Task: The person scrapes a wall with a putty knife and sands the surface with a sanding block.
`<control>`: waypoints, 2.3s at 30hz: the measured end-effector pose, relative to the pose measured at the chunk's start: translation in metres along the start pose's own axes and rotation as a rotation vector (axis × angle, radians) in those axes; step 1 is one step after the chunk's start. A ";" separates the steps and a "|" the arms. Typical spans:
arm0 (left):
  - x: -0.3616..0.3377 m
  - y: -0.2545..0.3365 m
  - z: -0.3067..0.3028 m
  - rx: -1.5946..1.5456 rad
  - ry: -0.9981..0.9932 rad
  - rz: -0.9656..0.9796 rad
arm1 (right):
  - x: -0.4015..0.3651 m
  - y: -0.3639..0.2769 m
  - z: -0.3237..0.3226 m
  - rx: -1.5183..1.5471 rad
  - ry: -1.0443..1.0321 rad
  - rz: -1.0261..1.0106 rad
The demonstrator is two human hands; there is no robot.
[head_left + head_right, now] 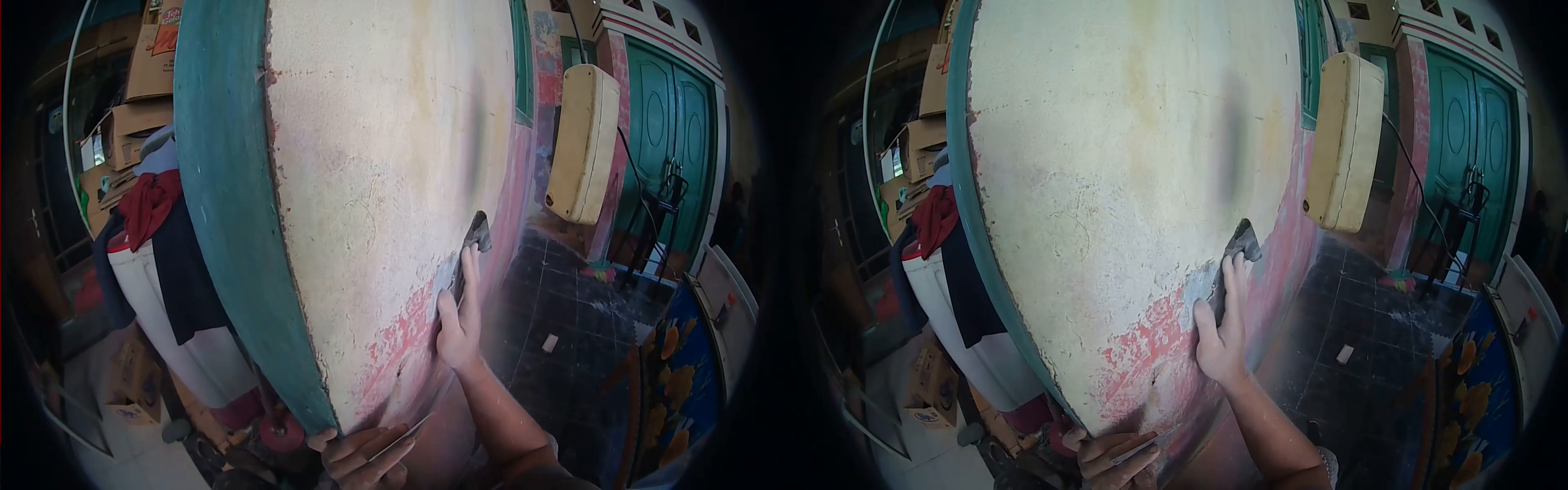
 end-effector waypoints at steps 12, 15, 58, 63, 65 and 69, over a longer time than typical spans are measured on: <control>0.012 0.007 -0.007 0.128 -0.009 0.022 | 0.007 0.052 -0.103 0.213 0.603 0.233; 0.001 0.002 0.000 0.150 0.039 0.030 | 0.016 0.033 -0.138 0.104 0.582 0.092; 0.004 0.000 0.001 0.113 -0.019 0.067 | -0.010 0.059 0.007 0.000 0.025 0.155; 0.000 0.002 0.002 0.179 -0.074 0.045 | -0.011 0.009 0.011 -0.166 -0.101 -0.096; -0.004 0.001 0.003 0.173 -0.050 0.041 | -0.011 0.072 -0.002 0.057 0.005 0.129; 0.016 0.008 -0.004 -0.015 -0.057 0.019 | -0.014 0.103 -0.005 0.145 0.105 0.339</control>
Point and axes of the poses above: each hand's wrist, its own x-axis towards the middle knuckle, its own z-axis out of the palm, y = z × x, the point moved 8 cm from there along x, towards the middle knuckle, and after that the axes turned 2 degrees about x, right-handed, at the moved point
